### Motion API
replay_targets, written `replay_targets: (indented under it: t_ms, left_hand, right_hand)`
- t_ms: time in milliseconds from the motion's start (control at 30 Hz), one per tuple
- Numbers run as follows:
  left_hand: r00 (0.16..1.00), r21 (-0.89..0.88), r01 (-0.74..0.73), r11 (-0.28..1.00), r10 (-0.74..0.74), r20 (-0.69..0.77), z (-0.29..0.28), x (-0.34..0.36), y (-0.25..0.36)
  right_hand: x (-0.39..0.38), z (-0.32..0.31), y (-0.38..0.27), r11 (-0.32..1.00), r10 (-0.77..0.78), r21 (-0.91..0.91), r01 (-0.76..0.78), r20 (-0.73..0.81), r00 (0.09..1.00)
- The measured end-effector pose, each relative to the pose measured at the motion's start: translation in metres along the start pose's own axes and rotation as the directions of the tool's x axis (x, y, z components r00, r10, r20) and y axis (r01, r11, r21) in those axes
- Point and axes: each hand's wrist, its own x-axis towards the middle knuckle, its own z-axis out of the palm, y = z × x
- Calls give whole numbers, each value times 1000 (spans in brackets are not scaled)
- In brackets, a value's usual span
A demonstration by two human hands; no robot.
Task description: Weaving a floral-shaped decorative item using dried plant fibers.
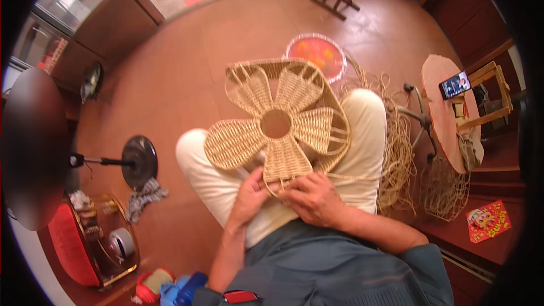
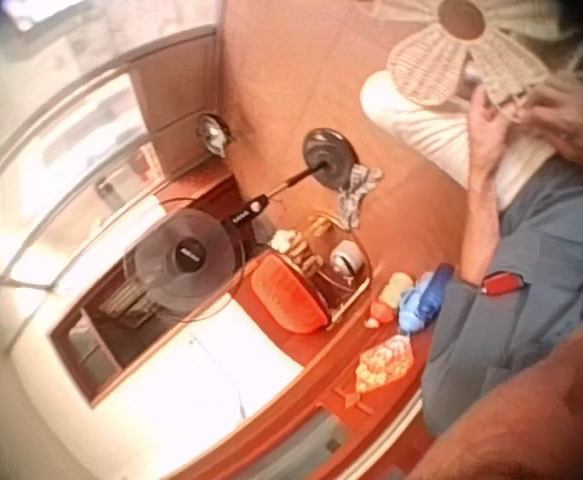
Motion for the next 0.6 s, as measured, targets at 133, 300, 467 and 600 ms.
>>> replay_targets:
  t_ms: [133, 300, 467, 600]
  left_hand:
    - [999, -25, -39, 999, 38, -23, 4, -7, 1]
    - [1000, -33, -19, 999, 19, -24, 6, -6, 7]
    - [999, 23, -47, 999, 48, -19, 4, -5, 4]
    - [996, 65, -58, 996, 63, -67, 12, -12, -9]
  right_hand:
    - [-1, 5, -2, 1000, -15, 14, 16, -38, 999]
    - [2, 3, -1, 1000, -13, 9, 14, -36, 999]
    - [7, 4, -4, 999, 48, 13, -48, -15, 999]
    - [8, 4, -5, 999, 37, 4, -37, -7, 999]
